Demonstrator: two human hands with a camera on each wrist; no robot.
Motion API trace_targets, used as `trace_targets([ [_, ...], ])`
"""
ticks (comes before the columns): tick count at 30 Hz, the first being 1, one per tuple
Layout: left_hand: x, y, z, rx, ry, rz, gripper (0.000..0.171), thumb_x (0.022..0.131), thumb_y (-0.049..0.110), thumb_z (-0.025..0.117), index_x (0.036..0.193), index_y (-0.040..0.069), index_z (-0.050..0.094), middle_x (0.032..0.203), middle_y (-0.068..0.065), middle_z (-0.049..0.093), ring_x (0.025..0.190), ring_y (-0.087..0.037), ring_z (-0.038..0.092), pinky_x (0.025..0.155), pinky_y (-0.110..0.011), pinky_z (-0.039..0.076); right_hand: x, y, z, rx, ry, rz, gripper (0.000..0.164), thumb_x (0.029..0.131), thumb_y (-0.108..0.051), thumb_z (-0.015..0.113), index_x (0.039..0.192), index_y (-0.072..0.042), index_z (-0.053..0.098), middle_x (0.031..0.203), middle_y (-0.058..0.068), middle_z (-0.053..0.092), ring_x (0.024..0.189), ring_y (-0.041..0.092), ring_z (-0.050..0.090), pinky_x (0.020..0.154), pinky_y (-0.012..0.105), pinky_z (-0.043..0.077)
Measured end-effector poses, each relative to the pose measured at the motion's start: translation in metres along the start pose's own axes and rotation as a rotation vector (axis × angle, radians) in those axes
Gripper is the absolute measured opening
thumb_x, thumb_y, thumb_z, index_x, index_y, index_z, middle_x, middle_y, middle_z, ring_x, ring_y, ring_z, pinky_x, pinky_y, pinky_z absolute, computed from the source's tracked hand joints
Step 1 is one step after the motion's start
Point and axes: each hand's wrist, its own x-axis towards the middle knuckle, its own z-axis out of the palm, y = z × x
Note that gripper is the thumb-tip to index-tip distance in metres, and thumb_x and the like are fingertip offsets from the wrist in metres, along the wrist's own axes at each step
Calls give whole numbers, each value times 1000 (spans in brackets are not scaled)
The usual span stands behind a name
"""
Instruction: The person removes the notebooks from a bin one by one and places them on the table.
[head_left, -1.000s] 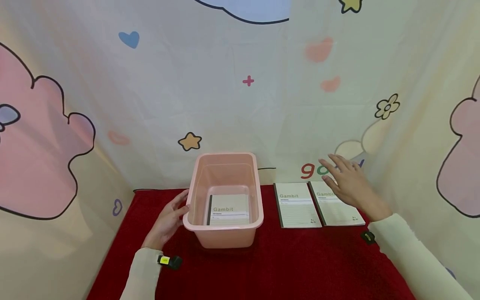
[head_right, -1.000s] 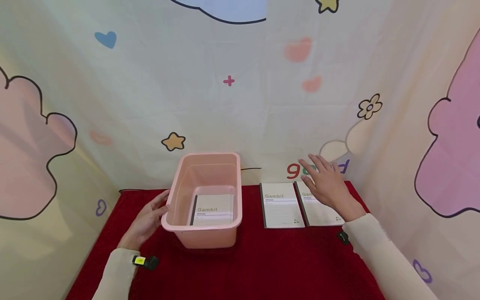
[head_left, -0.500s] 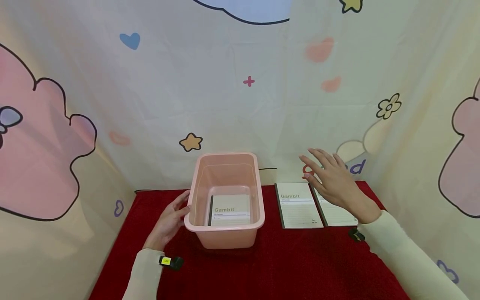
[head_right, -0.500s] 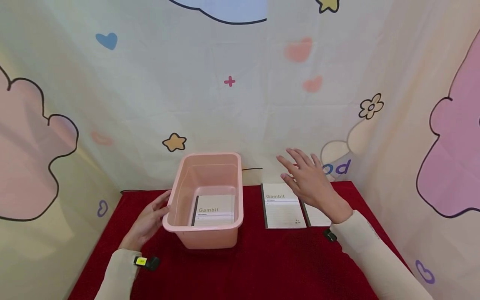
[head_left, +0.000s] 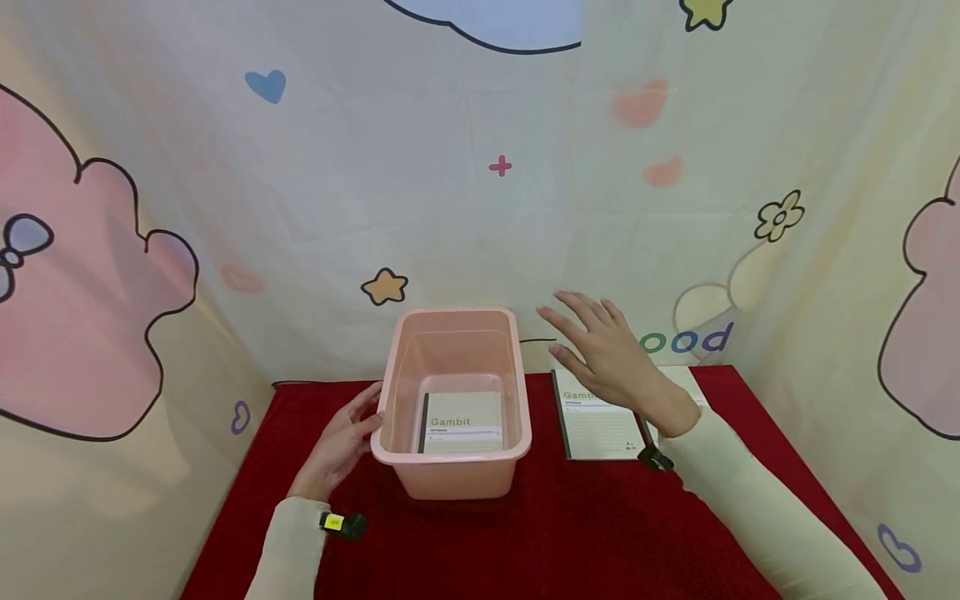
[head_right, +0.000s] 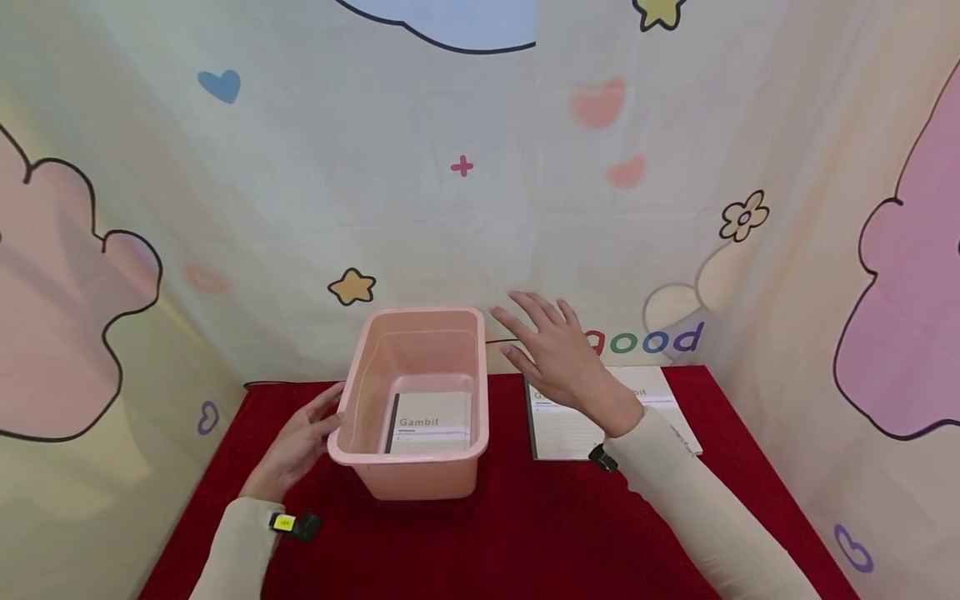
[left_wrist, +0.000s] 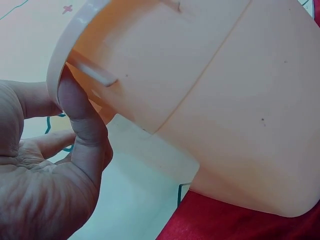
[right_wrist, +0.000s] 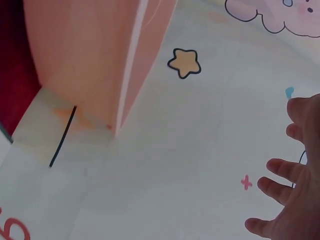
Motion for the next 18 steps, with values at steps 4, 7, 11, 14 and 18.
trace_targets([
  [4,0,-1,0,25,3,11,62,98,9,58,153,22,32,155,-6,32,124,-26,49,102,-51,48,16,-12,7,26,-3,-16,54,97,-30,57,148,-21,42,152,15,39,142,32,32,113,65,24],
  [7,0,-1,-2,44,-8,22,61,99,9,55,154,21,31,155,-8,31,121,-23,52,97,-45,53,28,-21,13,38,-16,-21,53,98,-32,55,148,-20,42,152,14,39,142,31,34,112,62,28],
  [11,1,-2,-2,44,-15,24,60,99,7,54,153,20,31,153,-9,32,120,-23,52,90,-39,55,44,-33,20,62,-42,-22,53,99,-33,56,149,-20,42,153,14,39,141,31,35,111,59,30],
  [14,0,-1,0,36,-13,23,60,99,6,54,153,20,31,153,-10,32,124,-27,49,87,-37,55,56,-43,26,85,-58,-22,53,99,-34,54,149,-20,41,153,14,39,142,32,34,112,58,30],
  [18,0,-1,0,32,-4,18,61,99,6,54,153,21,31,152,-10,33,123,-28,49,88,-38,55,71,-52,34,106,-72,-16,53,101,-36,51,150,-22,38,154,12,38,143,32,34,113,58,29],
])
